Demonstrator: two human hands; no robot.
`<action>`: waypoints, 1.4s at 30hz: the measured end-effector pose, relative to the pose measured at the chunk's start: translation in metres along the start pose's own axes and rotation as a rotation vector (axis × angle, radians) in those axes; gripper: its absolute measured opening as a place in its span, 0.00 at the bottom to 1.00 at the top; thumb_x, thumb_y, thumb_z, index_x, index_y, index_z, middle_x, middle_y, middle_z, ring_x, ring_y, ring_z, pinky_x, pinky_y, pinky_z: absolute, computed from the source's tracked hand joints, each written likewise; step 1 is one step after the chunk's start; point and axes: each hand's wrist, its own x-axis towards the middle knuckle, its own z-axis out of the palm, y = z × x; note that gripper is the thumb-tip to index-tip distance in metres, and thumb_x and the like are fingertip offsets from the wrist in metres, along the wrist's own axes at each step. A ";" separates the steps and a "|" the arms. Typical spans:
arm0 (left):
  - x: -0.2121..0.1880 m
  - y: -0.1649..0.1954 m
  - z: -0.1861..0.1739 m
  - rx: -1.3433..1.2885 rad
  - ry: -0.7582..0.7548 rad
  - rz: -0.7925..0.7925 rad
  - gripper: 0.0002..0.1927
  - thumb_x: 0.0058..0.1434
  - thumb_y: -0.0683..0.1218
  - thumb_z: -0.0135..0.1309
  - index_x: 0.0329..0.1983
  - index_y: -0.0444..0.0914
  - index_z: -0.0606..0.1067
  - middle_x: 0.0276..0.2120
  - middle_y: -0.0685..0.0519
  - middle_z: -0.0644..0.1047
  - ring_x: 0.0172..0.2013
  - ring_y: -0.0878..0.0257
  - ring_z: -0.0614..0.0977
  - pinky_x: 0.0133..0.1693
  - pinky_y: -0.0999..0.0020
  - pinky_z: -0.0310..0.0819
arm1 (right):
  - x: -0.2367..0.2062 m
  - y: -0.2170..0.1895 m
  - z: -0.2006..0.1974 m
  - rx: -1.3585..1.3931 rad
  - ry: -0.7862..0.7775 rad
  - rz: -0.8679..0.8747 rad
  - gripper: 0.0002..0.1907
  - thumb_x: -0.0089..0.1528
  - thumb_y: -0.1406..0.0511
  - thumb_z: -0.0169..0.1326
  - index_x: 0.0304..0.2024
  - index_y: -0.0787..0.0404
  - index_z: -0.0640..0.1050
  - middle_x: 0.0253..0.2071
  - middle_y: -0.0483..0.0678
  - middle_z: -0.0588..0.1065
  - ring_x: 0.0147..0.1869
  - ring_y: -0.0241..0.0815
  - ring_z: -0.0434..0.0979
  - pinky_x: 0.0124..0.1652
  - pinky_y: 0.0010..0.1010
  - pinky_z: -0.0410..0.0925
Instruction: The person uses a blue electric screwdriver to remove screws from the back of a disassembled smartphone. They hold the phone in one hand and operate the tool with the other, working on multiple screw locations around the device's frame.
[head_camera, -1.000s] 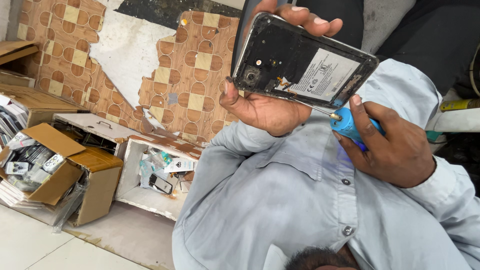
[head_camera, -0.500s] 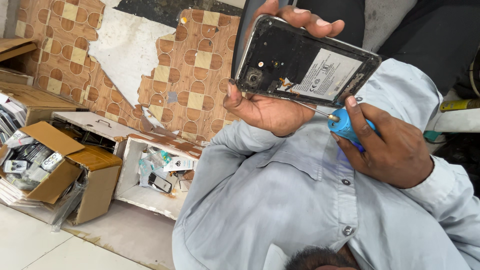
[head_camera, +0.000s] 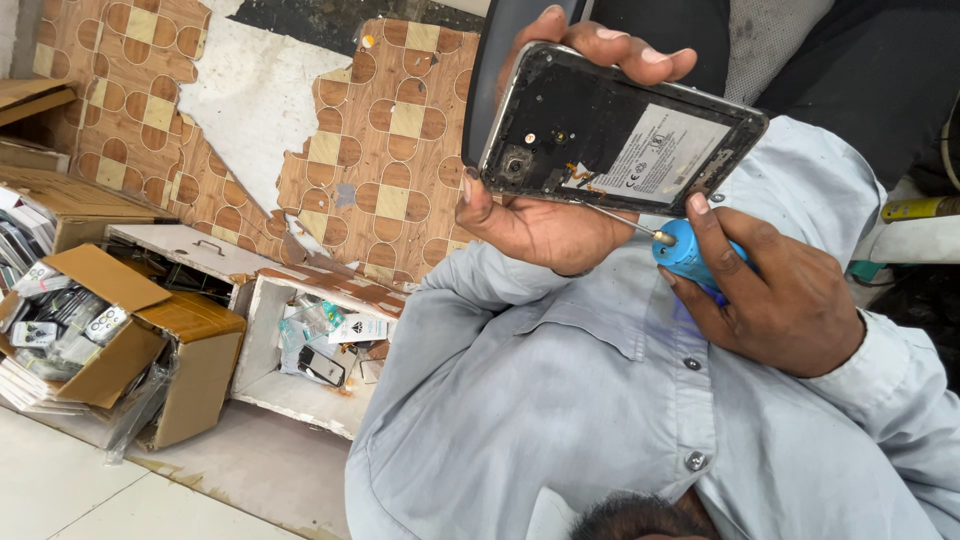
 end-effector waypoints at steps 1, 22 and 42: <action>0.000 -0.001 0.000 0.000 -0.006 0.007 0.47 0.72 0.72 0.36 0.69 0.24 0.59 0.58 0.31 0.74 0.57 0.41 0.79 0.64 0.38 0.69 | 0.000 0.000 0.000 0.002 -0.001 -0.002 0.38 0.57 0.61 0.68 0.66 0.70 0.71 0.49 0.56 0.75 0.37 0.47 0.81 0.33 0.34 0.75; -0.007 -0.001 0.006 0.022 0.073 0.025 0.44 0.74 0.70 0.37 0.69 0.25 0.59 0.54 0.32 0.73 0.54 0.42 0.77 0.63 0.38 0.67 | 0.002 0.002 0.000 -0.012 0.024 -0.040 0.36 0.58 0.61 0.67 0.65 0.70 0.72 0.48 0.55 0.75 0.37 0.45 0.81 0.32 0.33 0.74; -0.009 -0.002 0.007 0.059 0.100 0.056 0.45 0.73 0.71 0.37 0.70 0.25 0.59 0.54 0.32 0.72 0.53 0.42 0.77 0.62 0.38 0.67 | 0.003 0.003 0.001 -0.042 0.033 -0.073 0.36 0.59 0.61 0.67 0.66 0.70 0.72 0.48 0.55 0.76 0.38 0.44 0.80 0.33 0.33 0.74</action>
